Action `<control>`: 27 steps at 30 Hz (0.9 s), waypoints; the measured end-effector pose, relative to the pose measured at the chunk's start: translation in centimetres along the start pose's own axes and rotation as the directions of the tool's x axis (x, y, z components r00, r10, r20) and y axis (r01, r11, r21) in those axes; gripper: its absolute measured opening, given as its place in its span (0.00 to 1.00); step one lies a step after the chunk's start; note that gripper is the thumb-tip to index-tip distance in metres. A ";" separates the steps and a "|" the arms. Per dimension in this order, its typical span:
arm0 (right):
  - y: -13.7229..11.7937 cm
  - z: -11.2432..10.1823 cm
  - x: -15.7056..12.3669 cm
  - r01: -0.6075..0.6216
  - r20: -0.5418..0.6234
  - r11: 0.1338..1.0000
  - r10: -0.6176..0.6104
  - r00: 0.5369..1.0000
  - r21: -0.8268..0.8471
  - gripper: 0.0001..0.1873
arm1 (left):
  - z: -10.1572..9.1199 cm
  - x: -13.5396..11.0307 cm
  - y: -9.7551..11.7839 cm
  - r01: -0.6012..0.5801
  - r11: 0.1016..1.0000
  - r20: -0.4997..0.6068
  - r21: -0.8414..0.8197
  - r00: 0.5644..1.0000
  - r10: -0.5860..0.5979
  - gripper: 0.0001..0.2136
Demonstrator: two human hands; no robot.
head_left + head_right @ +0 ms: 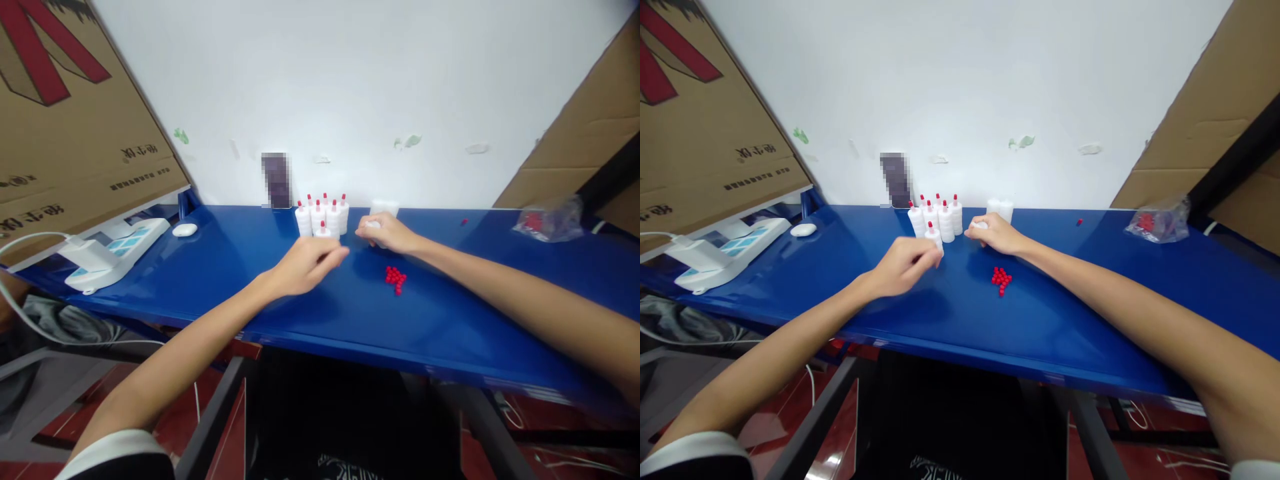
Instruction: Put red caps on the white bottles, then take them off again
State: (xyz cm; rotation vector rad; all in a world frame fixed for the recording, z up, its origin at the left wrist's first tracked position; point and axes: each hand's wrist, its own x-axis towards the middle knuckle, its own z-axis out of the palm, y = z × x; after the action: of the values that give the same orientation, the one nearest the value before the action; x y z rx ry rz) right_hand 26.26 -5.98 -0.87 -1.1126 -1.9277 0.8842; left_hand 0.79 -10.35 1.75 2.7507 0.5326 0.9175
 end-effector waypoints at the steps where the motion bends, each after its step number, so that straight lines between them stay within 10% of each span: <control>1: -0.1 0.2 -0.1 -0.010 0.004 1.000 0.010 1.000 0.019 0.15 | 0.1 1.4 0.0 -0.011 1.000 -0.123 -0.028 0.992 0.007 0.21; 4: -0.3 0.7 -0.2 -0.016 0.015 0.997 0.015 1.000 0.082 0.15 | 1.0 5.4 0.1 0.073 0.993 -0.463 -0.098 0.879 -0.110 0.20; 7: -0.5 1.1 -0.3 0.037 0.018 0.995 -0.038 0.999 0.096 0.17 | 2.5 7.3 0.0 0.091 0.987 -0.576 -0.135 0.803 -0.153 0.15; 13: -0.6 1.3 -0.5 0.114 0.011 0.993 -0.115 0.993 0.035 0.19 | 4.0 5.1 -2.1 -0.145 0.965 -0.330 0.218 0.920 0.213 0.09; 27: -0.6 1.6 -0.8 0.111 -0.054 0.994 -0.112 0.992 -0.023 0.19 | 3.9 4.8 -3.9 -0.146 0.924 -0.324 0.354 0.907 0.268 0.08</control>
State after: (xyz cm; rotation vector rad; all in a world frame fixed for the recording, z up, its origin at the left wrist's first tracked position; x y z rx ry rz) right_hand 24.97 -7.23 -1.29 -1.0199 -1.9371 0.7670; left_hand 5.63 -5.17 0.12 2.9797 0.4850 1.5474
